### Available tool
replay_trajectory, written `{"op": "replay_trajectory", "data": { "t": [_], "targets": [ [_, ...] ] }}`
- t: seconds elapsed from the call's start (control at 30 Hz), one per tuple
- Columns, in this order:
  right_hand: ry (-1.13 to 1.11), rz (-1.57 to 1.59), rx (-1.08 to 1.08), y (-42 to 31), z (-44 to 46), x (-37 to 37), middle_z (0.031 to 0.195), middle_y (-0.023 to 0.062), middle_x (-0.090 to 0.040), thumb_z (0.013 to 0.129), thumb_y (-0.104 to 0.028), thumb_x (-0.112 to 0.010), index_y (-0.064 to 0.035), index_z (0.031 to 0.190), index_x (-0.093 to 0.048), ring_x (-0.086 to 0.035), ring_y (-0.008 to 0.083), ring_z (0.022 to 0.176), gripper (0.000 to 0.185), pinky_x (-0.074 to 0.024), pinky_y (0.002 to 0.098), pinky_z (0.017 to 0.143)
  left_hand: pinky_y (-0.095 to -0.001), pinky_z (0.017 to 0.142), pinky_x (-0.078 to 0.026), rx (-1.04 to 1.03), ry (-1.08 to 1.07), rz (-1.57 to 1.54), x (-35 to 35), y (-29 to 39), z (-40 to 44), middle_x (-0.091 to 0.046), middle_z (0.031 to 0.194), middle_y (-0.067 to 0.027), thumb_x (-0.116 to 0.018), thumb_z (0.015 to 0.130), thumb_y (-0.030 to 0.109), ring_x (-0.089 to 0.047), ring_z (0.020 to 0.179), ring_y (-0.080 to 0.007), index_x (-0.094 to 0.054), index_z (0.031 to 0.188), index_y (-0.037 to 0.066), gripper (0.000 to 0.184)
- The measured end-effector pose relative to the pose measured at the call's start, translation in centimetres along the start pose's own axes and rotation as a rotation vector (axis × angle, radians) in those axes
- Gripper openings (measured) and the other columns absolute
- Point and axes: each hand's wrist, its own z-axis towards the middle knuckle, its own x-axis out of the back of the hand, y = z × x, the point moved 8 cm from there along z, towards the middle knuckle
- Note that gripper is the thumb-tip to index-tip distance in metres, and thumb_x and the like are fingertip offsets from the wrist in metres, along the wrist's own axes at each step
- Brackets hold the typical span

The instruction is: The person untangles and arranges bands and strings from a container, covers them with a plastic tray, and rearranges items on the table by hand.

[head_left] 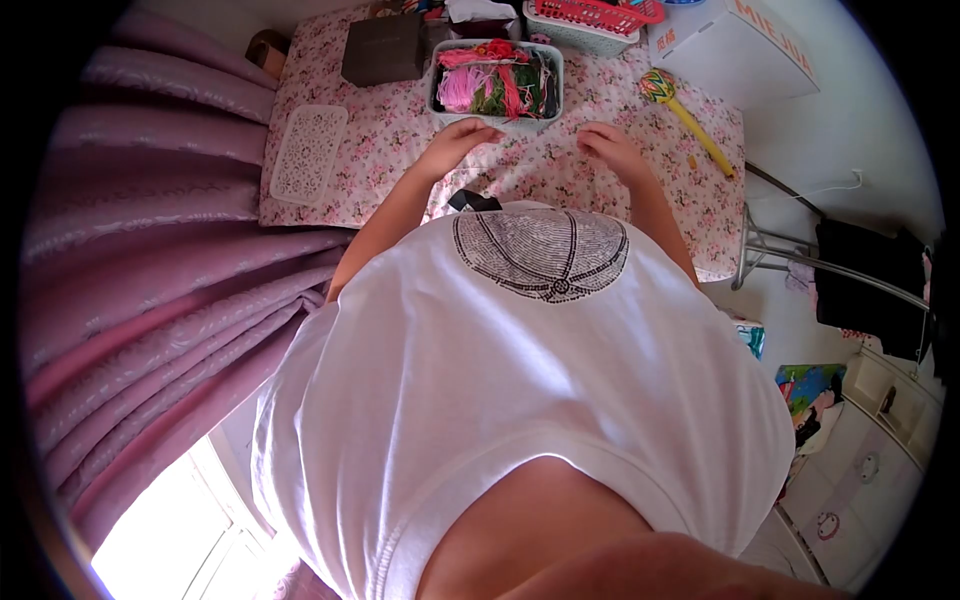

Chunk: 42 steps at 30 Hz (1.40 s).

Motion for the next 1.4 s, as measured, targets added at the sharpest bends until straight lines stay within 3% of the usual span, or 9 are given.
{"op": "replay_trajectory", "data": {
  "t": [0.1, 0.2, 0.47, 0.57, 0.67, 0.8, 1.03, 1.13, 1.4],
  "targets": [
    [-0.231, -0.071, 0.104, -1.9, 0.2, -4.1, 0.066, -0.0033, -0.048, 0.080, -0.022, -0.049, -0.0056, 0.072, -0.053, -0.042, 0.0050, 0.061, 0.018, -0.0335, 0.0184, 0.054, -0.0240, 0.081, -0.036, -0.074, -0.074, -0.129, -3.7, 3.5, 0.7, -0.057, 0.094, -0.0054, -0.047, 0.082, 0.015, -0.050, 0.092, -0.0124, -0.054, 0.087, 0.002, 0.016],
    [-0.292, -0.042, 0.083, -1.8, 0.7, -5.9, 0.067, -0.0044, -0.048, 0.081, -0.022, -0.047, -0.0064, 0.074, -0.053, -0.041, 0.0040, 0.062, 0.018, -0.0322, 0.0174, 0.053, -0.0237, 0.080, -0.035, -0.136, -0.160, -0.046, -6.1, 5.2, 1.0, -0.054, 0.095, -0.0035, -0.047, 0.082, 0.013, -0.048, 0.090, -0.0110, -0.053, 0.085, 0.002, 0.013],
    [-0.259, -0.051, 0.126, -4.1, 0.2, -6.5, 0.069, -0.0048, -0.048, 0.082, -0.023, -0.046, -0.0074, 0.076, -0.052, -0.040, 0.0029, 0.062, 0.018, -0.0314, 0.0166, 0.052, -0.0197, 0.070, -0.035, -0.141, -0.188, 0.016, -7.5, 4.5, 1.1, -0.049, 0.078, 0.0019, -0.049, 0.081, 0.015, -0.044, 0.076, -0.0057, -0.050, 0.075, 0.004, 0.013],
    [-0.200, -0.054, 0.065, -2.7, 0.7, -5.5, 0.067, -0.0044, -0.047, 0.082, -0.023, -0.045, -0.0070, 0.075, -0.052, -0.039, 0.0035, 0.060, 0.018, -0.0315, 0.0173, 0.053, -0.0204, 0.064, -0.035, 0.039, -0.109, 0.166, -5.2, 2.2, 1.2, -0.049, 0.072, 0.0023, -0.049, 0.080, 0.015, -0.043, 0.071, -0.0060, -0.052, 0.076, 0.003, 0.013],
    [-0.079, -0.011, 0.043, -2.3, 0.4, -3.6, 0.064, -0.0036, -0.046, 0.082, -0.022, -0.045, -0.0066, 0.073, -0.051, -0.038, 0.0046, 0.058, 0.019, -0.0316, 0.0182, 0.052, -0.0199, 0.060, -0.033, -0.025, 0.002, 0.131, -2.8, 2.2, 0.9, -0.047, 0.068, 0.0034, -0.050, 0.079, 0.017, -0.041, 0.067, -0.0055, -0.053, 0.075, 0.004, 0.014],
    [-0.017, 0.074, 0.038, -0.8, 0.3, -0.4, 0.063, -0.0022, -0.045, 0.081, -0.020, -0.045, -0.0059, 0.072, -0.050, -0.038, 0.0062, 0.056, 0.018, -0.0314, 0.0189, 0.052, -0.0202, 0.059, -0.033, 0.092, 0.211, 0.144, 2.2, -0.7, -0.4, -0.047, 0.066, 0.0034, -0.053, 0.077, 0.020, -0.040, 0.063, -0.0058, -0.054, 0.075, 0.003, 0.017],
    [0.171, 0.119, 0.024, -0.5, -1.2, 4.1, 0.062, -0.0015, -0.045, 0.081, -0.018, -0.045, -0.0052, 0.070, -0.050, -0.039, 0.0069, 0.056, 0.017, -0.0317, 0.0192, 0.052, -0.0250, 0.055, -0.035, 0.223, 0.499, 0.474, 9.7, -5.8, -4.1, -0.050, 0.065, 0.0012, -0.054, 0.074, 0.021, -0.042, 0.060, -0.0085, -0.056, 0.074, 0.002, 0.019],
    [0.169, 0.099, 0.050, -0.7, -1.3, 4.6, 0.062, -0.0015, -0.046, 0.081, -0.018, -0.045, -0.0055, 0.070, -0.050, -0.040, 0.0069, 0.057, 0.017, -0.0321, 0.0194, 0.052, -0.0250, 0.059, -0.037, 0.239, 0.471, 0.542, 10.6, -6.9, -4.4, -0.051, 0.069, 0.0004, -0.053, 0.075, 0.021, -0.044, 0.063, -0.0098, -0.057, 0.077, 0.003, 0.019],
    [-0.012, 0.015, -0.007, -1.8, -0.6, -1.4, 0.064, -0.0026, -0.047, 0.081, -0.020, -0.045, -0.0067, 0.071, -0.050, -0.040, 0.0057, 0.058, 0.017, -0.0331, 0.0185, 0.051, -0.0247, 0.077, -0.037, 0.082, 0.118, 0.018, 1.7, -2.2, -1.5, -0.056, 0.090, -0.0046, -0.051, 0.079, 0.019, -0.049, 0.084, -0.0113, -0.055, 0.082, 0.001, 0.018]
  ]
}}
